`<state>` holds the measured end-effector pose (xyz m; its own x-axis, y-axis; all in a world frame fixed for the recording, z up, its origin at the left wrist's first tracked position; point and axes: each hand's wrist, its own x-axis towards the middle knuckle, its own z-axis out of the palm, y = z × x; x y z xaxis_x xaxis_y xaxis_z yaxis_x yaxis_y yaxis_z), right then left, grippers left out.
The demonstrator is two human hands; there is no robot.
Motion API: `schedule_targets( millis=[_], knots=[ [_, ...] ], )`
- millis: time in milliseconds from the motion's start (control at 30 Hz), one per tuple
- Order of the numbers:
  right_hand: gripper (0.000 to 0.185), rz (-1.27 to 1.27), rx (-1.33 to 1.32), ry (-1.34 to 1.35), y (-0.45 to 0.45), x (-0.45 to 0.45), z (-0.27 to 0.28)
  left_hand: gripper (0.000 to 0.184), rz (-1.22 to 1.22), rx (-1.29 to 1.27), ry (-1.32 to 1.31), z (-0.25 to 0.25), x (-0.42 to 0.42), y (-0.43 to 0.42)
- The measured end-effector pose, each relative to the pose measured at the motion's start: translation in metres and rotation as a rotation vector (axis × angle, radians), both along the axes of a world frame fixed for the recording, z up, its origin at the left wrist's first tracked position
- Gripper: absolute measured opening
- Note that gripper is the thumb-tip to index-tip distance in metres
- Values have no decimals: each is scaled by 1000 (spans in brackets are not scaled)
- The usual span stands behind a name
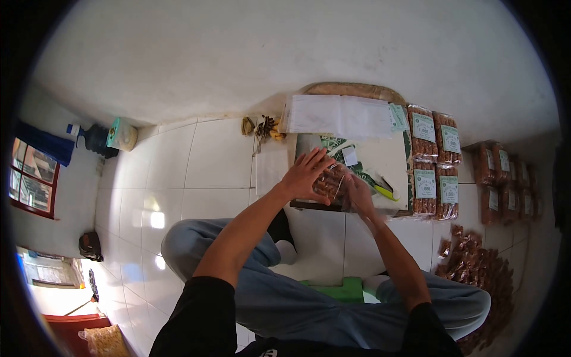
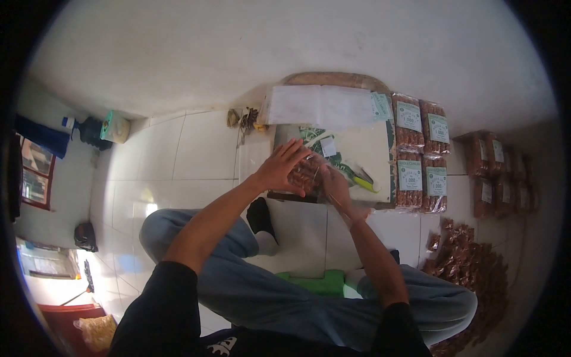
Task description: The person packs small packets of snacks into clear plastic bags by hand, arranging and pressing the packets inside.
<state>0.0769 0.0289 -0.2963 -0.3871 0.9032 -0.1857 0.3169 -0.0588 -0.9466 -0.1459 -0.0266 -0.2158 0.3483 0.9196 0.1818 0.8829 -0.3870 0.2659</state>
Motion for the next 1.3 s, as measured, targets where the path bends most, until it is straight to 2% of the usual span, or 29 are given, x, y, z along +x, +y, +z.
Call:
schedule_targets(
  millis=[33,100,133,200,333,433,467,533,600,633,700,767,933,1000,1033,1100,1133,1233,1300],
  knots=[
    [37,-2,-1,2,-2,-1,19,118,-2,-1,2,0,1,2],
    [38,51,-378,260,-10,-2,82,110,57,-50,-138,0,5,5],
    [38,47,-380,263,-10,-1,86,110,54,-52,-136,4,6,6],
    [40,103,-326,282,-8,2,89,100,45,34,-44,10,9,7],
    [40,133,-246,132,-1,1,76,100,11,67,7,-3,8,14],
    [38,171,-187,382,-4,0,51,100,51,10,8,-9,11,16],
    [37,159,-189,540,-3,-5,40,105,61,-32,39,-7,11,18],
    [36,129,-184,708,-5,-3,46,110,52,-76,81,-1,8,20],
    [30,80,-326,260,-4,11,55,121,27,-107,128,6,6,20],
    [30,72,-325,265,-4,16,49,121,18,-107,133,10,5,19],
    [21,93,-88,192,-8,21,31,129,-101,-95,157,17,3,18],
    [18,20,-115,192,-9,15,17,129,-108,-105,167,17,4,17],
    [15,-59,-257,218,-16,14,42,125,-115,-120,181,8,8,22],
    [16,34,-104,227,-20,17,41,122,-103,-89,114,6,12,24],
    [16,21,-110,234,-21,19,37,122,-116,-96,120,10,14,23],
    [16,137,114,189,-15,23,32,120,-47,-202,249,19,17,24],
    [16,128,115,190,-12,26,33,120,-55,-200,252,21,17,24],
    [19,225,62,181,-7,34,38,123,-78,-106,381,26,14,22],
    [22,232,-286,283,-7,39,46,129,-230,-40,220,25,10,22]
  ],
)
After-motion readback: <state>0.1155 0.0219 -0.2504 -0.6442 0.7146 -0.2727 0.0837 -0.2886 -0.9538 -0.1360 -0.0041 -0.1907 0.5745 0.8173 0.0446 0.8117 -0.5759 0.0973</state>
